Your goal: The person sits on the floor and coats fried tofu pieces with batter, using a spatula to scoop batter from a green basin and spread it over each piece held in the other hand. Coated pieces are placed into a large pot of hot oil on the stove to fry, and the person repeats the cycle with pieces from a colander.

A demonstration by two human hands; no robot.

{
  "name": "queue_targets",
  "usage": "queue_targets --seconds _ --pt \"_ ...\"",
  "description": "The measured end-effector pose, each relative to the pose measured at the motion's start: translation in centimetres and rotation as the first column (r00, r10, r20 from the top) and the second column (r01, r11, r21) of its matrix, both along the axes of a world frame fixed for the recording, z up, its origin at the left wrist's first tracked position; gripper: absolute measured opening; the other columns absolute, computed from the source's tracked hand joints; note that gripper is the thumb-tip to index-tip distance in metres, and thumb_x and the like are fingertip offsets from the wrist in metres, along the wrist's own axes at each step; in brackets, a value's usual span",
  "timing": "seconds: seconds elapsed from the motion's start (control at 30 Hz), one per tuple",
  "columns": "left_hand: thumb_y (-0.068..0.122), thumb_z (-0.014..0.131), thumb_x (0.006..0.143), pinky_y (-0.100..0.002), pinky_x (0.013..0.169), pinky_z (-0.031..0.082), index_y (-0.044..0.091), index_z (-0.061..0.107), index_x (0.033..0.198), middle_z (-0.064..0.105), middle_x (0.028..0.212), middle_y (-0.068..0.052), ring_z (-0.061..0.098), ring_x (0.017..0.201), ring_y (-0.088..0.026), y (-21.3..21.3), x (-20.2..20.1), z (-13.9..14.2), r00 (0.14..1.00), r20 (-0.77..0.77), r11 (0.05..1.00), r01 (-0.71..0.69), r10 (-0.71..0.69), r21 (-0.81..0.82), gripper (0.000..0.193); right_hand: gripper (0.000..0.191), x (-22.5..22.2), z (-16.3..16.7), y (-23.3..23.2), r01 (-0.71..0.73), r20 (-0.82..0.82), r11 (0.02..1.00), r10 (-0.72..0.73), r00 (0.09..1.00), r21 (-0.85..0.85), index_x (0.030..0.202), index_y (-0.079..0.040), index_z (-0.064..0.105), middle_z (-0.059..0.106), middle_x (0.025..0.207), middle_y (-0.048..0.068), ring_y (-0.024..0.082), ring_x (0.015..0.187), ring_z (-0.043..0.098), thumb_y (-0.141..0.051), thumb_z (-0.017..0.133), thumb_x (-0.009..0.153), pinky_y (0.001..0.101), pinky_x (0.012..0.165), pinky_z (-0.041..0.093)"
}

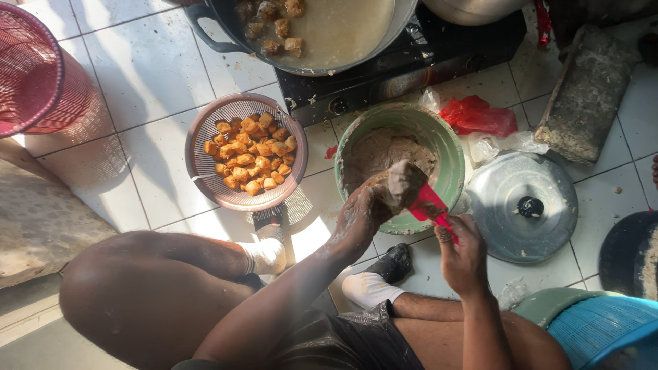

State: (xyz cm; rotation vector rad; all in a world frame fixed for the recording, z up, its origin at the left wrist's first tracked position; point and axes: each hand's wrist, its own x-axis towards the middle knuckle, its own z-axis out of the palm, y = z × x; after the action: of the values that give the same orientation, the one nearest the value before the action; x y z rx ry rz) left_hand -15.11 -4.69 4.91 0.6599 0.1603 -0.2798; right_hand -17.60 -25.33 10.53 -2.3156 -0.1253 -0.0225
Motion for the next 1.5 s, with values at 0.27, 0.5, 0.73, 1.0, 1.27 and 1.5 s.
queue_targets --seconds 0.27,0.5,0.73,1.0,1.27,1.5 --pt "0.037 0.037 0.111 -0.043 0.119 0.044 0.007 0.034 0.159 0.053 0.141 -0.016 0.055 0.13 -0.026 1.0 0.5 -0.9 1.0 0.024 0.985 -0.022 0.018 0.171 0.057 0.026 -0.5 0.5 1.8 -0.001 0.162 0.996 0.016 0.987 -0.093 0.114 0.0 0.068 0.063 0.099 0.016 0.033 0.09 0.064 -0.022 0.06 0.103 0.0426 0.079 0.05" --pt "0.033 0.031 0.108 -0.047 0.117 0.046 0.004 0.036 0.153 0.059 0.138 -0.01 0.06 0.128 -0.024 1.4 -0.1 -1.9 1.0 -0.012 1.0 -0.014 0.013 -0.017 0.053 0.027 1.5 -0.5 0.3 0.108 0.06 0.986 -0.1 0.993 -0.131 0.114 -0.002 0.069 0.065 0.092 0.018 0.035 0.084 0.064 -0.022 0.052 0.109 0.0439 0.076 0.05" --pt "0.028 0.03 0.121 -0.058 0.114 0.047 -0.017 0.044 0.132 0.053 0.115 -0.023 0.06 0.118 -0.037 4.1 1.5 -4.4 0.986 -0.096 0.985 -0.148 0.14 -0.085 0.049 0.029 3.0 -9.6 -0.1 -0.024 -0.4 0.991 -0.03 0.916 -0.13 0.122 -0.006 0.061 0.073 0.082 0.018 0.033 0.081 0.074 -0.013 0.055 0.095 0.0463 0.073 0.056" --pt "0.025 0.036 0.106 -0.057 0.11 0.052 -0.004 0.053 0.12 0.06 0.111 -0.014 0.062 0.113 -0.025 6.7 2.8 -8.1 0.921 -0.282 0.963 -0.26 0.268 0.067 0.036 0.017 6.5 -18.8 4.7 -0.304 -0.37 0.758 0.089 0.925 -0.578 0.109 -0.007 0.066 0.07 0.099 0.022 0.042 0.092 0.07 -0.008 0.058 0.094 0.0518 0.08 0.056" --pt "0.022 0.039 0.112 -0.054 0.11 0.05 -0.002 0.052 0.111 0.049 0.096 -0.01 0.057 0.095 -0.021 7.2 4.8 -12.2 0.934 -0.194 0.953 -0.282 0.299 0.108 0.028 0.024 7.8 -16.6 3.7 -0.128 -0.558 0.979 0.196 0.806 0.159 0.116 -0.006 0.071 0.065 0.08 0.009 0.019 0.068 0.057 -0.016 0.058 0.099 0.0343 0.061 0.047" --pt "0.034 0.03 0.107 -0.043 0.115 0.046 0.006 0.05 0.134 0.061 0.127 -0.013 0.062 0.117 -0.022 5.8 4.9 -10.6 0.945 -0.252 0.975 -0.18 0.208 0.131 0.043 0.028 4.5 -8.0 2.3 0.195 -0.515 0.817 0.14 0.846 0.542 0.116 -0.003 0.07 0.051 0.078 -0.002 0.006 0.062 0.038 -0.017 0.047 0.109 0.0229 0.054 0.032"
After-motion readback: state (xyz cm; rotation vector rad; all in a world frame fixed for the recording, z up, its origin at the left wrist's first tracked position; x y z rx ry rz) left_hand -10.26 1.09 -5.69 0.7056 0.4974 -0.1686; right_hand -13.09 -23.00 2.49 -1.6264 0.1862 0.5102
